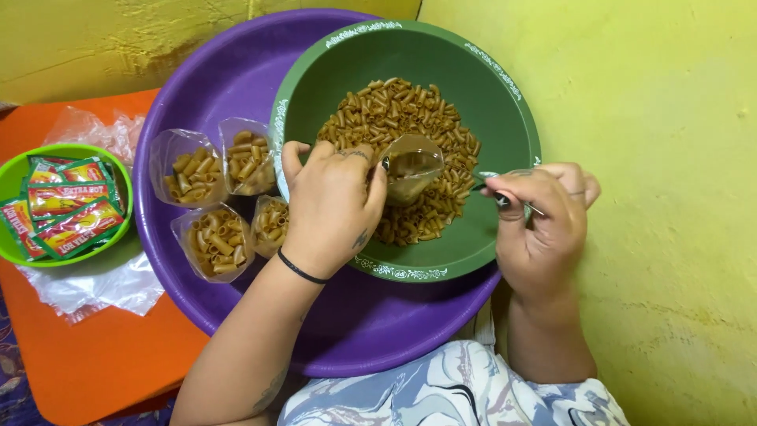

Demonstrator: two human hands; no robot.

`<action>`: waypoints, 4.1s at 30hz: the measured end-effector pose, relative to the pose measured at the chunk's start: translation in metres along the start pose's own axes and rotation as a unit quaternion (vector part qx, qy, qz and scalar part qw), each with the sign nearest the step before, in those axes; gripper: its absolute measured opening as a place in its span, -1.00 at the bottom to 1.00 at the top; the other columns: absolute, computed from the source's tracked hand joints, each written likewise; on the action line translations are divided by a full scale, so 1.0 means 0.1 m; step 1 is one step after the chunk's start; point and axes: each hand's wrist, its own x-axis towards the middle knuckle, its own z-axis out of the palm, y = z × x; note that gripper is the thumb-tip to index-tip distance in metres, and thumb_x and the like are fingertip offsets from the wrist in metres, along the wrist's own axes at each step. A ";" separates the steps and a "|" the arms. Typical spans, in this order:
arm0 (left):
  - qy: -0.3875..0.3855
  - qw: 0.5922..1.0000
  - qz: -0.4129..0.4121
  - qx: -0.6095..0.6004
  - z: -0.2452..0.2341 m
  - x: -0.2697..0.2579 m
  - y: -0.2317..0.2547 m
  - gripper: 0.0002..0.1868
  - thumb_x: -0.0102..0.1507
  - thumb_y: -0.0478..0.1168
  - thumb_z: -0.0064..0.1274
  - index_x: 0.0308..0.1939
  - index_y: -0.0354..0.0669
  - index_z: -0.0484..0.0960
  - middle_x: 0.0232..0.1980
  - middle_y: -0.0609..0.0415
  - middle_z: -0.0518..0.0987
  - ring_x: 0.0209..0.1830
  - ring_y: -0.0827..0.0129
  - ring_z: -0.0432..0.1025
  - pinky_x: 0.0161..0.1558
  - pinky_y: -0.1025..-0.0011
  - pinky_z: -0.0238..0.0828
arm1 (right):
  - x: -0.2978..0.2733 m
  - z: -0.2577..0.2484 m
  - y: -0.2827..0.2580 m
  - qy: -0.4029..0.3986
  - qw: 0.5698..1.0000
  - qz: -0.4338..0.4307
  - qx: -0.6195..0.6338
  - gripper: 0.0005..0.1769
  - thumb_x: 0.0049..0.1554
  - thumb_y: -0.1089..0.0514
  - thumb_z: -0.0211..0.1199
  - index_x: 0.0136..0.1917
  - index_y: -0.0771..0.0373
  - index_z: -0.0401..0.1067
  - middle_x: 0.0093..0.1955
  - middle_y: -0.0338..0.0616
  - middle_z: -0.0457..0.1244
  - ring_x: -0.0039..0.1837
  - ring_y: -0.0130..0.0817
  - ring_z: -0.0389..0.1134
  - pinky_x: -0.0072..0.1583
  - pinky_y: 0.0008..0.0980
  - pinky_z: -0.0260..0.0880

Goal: Manually packaging snacks by scooping them from a bowl into small plastic bags and adding seasoning packets.

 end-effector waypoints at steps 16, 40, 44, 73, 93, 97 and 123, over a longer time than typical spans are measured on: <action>0.031 0.999 0.020 0.017 -0.04 -0.01 -0.01 -0.63 0.34 -0.07 0.01 -0.56 -0.05 0.45 -0.58 0.17 0.47 -0.37 0.12 0.35 0.04 0.10 0.05 | -0.29 -0.26 0.17 0.119 0.990 0.069 -0.022 -0.76 0.54 0.24 0.01 0.04 0.41 0.37 -0.21 -0.04 0.29 0.02 -0.19 0.26 0.34 -0.15 0.18; 0.042 0.998 0.030 0.039 -0.02 -0.01 0.01 -0.68 0.37 -0.08 -0.01 -0.49 -0.01 0.49 -0.52 0.19 0.53 -0.39 0.14 0.38 0.02 0.13 0.05 | -0.05 -0.15 0.30 0.105 0.946 0.218 0.214 -0.96 0.50 0.35 0.00 0.14 0.32 0.26 0.03 0.02 0.28 -0.11 -0.35 0.31 -0.05 -0.48 0.43; -0.004 1.000 0.021 0.009 -0.02 -0.02 0.02 -0.67 0.39 -0.10 -0.09 -0.48 -0.01 0.45 -0.55 0.18 0.48 -0.39 0.12 0.38 0.06 0.13 0.01 | 0.21 -0.08 0.06 0.079 0.990 0.072 0.094 -0.93 0.50 0.33 0.04 0.12 0.34 0.31 0.01 0.03 0.31 -0.13 -0.32 0.34 0.17 -0.26 0.16; 0.064 0.995 0.068 -0.030 0.01 -0.06 -0.09 -0.76 0.32 -0.11 0.10 -0.40 -0.10 0.60 -0.58 0.09 0.45 -0.36 0.17 0.43 0.13 -0.01 0.05 | -0.48 -0.21 0.46 0.021 0.941 0.282 0.186 -0.92 0.48 0.31 -0.06 0.11 0.35 0.24 -0.13 -0.05 0.29 -0.26 -0.43 0.25 -0.03 -0.46 0.27; 0.033 0.999 0.033 -0.011 -0.05 -0.05 -0.04 -0.67 0.33 -0.07 -0.02 -0.53 -0.04 0.48 -0.54 0.19 0.49 -0.36 0.15 0.36 0.05 0.11 0.01 | 0.17 -0.12 0.05 0.135 0.961 0.186 0.152 -0.84 0.52 0.22 0.07 0.10 0.35 0.21 0.04 0.12 0.26 -0.22 -0.23 0.34 -0.13 -0.40 0.42; 0.026 0.999 0.029 -0.007 -0.05 -0.06 -0.04 -0.67 0.33 -0.06 -0.04 -0.52 -0.04 0.47 -0.54 0.19 0.48 -0.35 0.14 0.36 0.06 0.11 0.02 | 0.18 -0.13 0.03 0.132 0.964 0.183 0.139 -0.82 0.53 0.21 0.06 0.09 0.36 0.21 0.05 0.13 0.26 -0.23 -0.23 0.34 -0.12 -0.40 0.42; 0.118 0.977 0.135 0.114 0.04 -0.24 0.27 -0.87 0.36 -0.22 0.10 -0.30 0.04 0.65 -0.29 0.17 0.48 -0.26 0.20 0.34 0.09 0.18 0.13 | -0.35 -0.21 0.50 0.016 0.956 0.287 0.067 -0.96 0.52 0.33 0.10 0.16 0.34 0.28 -0.08 -0.04 0.30 -0.11 -0.36 0.40 0.03 -0.39 0.46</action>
